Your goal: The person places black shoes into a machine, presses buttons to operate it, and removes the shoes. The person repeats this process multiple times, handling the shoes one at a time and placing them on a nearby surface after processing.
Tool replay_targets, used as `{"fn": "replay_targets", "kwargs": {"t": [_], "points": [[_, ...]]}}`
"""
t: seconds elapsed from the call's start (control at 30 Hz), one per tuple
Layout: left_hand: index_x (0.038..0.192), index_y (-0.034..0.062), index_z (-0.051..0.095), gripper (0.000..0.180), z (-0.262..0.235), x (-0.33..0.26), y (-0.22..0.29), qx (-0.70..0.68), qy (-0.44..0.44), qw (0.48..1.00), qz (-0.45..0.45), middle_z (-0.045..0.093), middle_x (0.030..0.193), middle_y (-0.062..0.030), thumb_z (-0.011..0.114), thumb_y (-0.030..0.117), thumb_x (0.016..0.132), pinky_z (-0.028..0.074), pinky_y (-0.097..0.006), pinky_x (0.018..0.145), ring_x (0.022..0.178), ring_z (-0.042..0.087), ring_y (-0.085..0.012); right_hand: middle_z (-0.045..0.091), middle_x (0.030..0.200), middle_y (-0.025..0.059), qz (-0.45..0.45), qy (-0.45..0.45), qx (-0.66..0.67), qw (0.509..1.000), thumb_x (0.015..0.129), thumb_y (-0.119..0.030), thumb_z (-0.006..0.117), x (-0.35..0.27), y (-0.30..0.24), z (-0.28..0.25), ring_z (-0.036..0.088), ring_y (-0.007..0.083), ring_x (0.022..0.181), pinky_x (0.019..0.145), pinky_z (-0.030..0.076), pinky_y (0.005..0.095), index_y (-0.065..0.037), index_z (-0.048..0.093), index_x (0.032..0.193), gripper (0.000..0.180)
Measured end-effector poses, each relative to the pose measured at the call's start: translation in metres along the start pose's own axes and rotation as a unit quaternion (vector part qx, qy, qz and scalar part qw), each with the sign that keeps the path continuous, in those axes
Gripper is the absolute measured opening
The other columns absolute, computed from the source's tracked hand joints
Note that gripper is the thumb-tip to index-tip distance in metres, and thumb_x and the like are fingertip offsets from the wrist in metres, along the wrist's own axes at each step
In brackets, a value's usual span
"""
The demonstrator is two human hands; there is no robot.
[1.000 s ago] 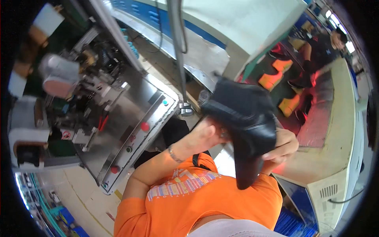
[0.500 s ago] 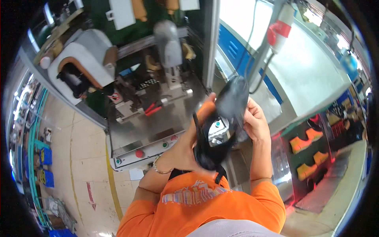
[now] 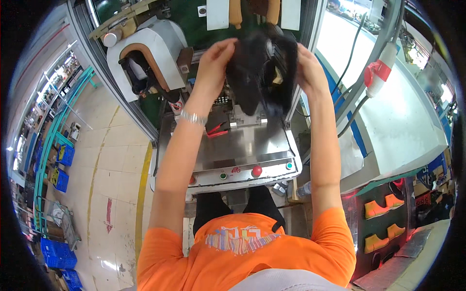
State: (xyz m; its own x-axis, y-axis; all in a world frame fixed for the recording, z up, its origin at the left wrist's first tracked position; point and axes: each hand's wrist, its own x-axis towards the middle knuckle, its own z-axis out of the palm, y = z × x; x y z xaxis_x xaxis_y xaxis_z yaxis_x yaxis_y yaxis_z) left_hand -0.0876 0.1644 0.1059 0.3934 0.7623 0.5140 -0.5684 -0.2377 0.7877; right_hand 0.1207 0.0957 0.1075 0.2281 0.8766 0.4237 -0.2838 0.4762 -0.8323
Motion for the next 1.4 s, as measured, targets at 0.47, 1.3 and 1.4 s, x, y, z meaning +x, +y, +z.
{"fn": "replay_targets", "kwargs": {"t": [0.47, 1.3, 1.4], "points": [[0.100, 0.0048, 0.060, 0.019, -0.021, -0.003, -0.059, 0.278, 0.136, 0.945, 0.106, 0.059, 0.100, -0.0051, 0.060, 0.006, 0.081, 0.042, -0.029, 0.079, 0.087, 0.056, -0.0168, 0.063, 0.091, 0.0029, 0.100, 0.044, 0.048, 0.993, 0.091, -0.024, 0.051, 0.005, 0.069, -0.026, 0.060, 0.0149, 0.079, 0.074, 0.048, 0.0291, -0.003, 0.055, 0.104, 0.025], [0.127, 0.0127, 0.046, 0.060, 0.056, -0.115, -0.054, 0.626, -0.062, 0.740, 0.239, 0.048, 0.119, -0.0061, 0.057, 0.002, 0.070, 0.039, -0.035, 0.073, 0.089, 0.052, -0.0214, 0.057, 0.111, 0.0068, 0.122, 0.065, 0.158, 0.978, 0.086, -0.028, 0.057, -0.054, 0.234, -0.047, 0.054, 0.0202, 0.103, 0.087, 0.043, 0.0363, -0.007, 0.052, 0.114, 0.035], [0.127, 0.0136, 0.047, 0.060, 0.057, -0.116, -0.055, 0.619, -0.056, 0.751, 0.223, 0.049, 0.118, -0.0059, 0.055, 0.001, 0.069, 0.038, -0.035, 0.073, 0.089, 0.052, -0.0212, 0.056, 0.112, 0.0072, 0.125, 0.074, 0.153, 0.978, 0.086, -0.027, 0.057, -0.059, 0.241, -0.045, 0.053, 0.0204, 0.104, 0.088, 0.043, 0.0359, -0.007, 0.051, 0.115, 0.036]]}}
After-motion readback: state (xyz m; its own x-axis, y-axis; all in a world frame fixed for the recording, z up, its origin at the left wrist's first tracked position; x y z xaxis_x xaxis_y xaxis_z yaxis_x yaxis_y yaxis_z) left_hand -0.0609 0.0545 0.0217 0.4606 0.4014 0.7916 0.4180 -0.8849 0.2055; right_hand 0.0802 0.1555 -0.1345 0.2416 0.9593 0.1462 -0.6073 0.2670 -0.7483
